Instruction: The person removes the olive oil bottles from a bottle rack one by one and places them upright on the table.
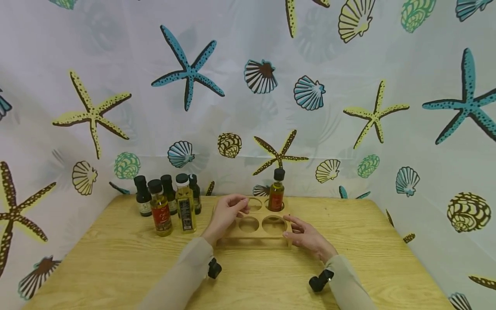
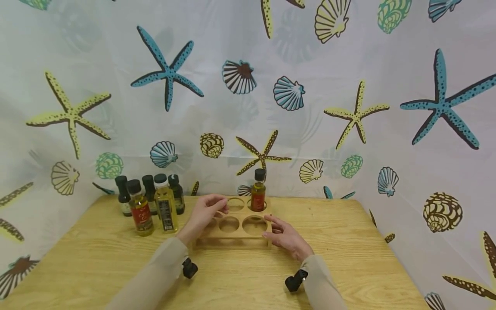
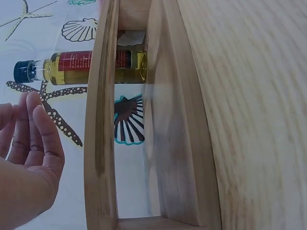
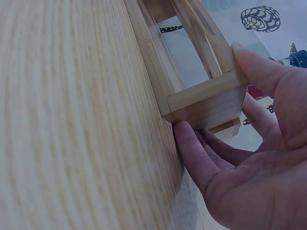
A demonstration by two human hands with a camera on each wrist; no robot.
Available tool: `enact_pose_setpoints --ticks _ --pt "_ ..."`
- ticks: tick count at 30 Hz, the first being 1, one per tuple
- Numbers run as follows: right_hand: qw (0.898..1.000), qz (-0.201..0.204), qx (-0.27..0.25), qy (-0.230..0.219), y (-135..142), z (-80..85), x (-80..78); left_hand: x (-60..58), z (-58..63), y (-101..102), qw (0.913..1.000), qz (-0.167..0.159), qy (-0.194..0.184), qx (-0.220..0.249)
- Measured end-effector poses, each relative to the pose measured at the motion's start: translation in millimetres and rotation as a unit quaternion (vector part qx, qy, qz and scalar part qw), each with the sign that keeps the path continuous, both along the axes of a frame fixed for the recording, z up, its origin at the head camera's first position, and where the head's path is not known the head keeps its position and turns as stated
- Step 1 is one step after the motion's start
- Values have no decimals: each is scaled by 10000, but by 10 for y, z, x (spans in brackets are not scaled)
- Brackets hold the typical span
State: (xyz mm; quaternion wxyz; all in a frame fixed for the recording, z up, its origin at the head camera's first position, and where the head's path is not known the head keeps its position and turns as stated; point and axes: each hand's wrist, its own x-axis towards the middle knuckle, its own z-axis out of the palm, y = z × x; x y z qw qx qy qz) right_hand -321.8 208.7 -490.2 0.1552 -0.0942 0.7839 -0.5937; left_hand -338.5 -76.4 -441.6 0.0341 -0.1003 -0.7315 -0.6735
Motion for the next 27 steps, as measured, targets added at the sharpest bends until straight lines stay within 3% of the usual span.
enact_pose_setpoints --ticks 11,18,27 --pt "10000 -25 -17 -33 7 2 8 -133 -37 73 9999 -46 118 116" --pt "10000 -14 -48 -55 6 3 6 -203 7 146 9994 -59 -139 302" --pt "10000 25 -8 -7 10 7 0 -254 112 261 9983 -313 -72 489"
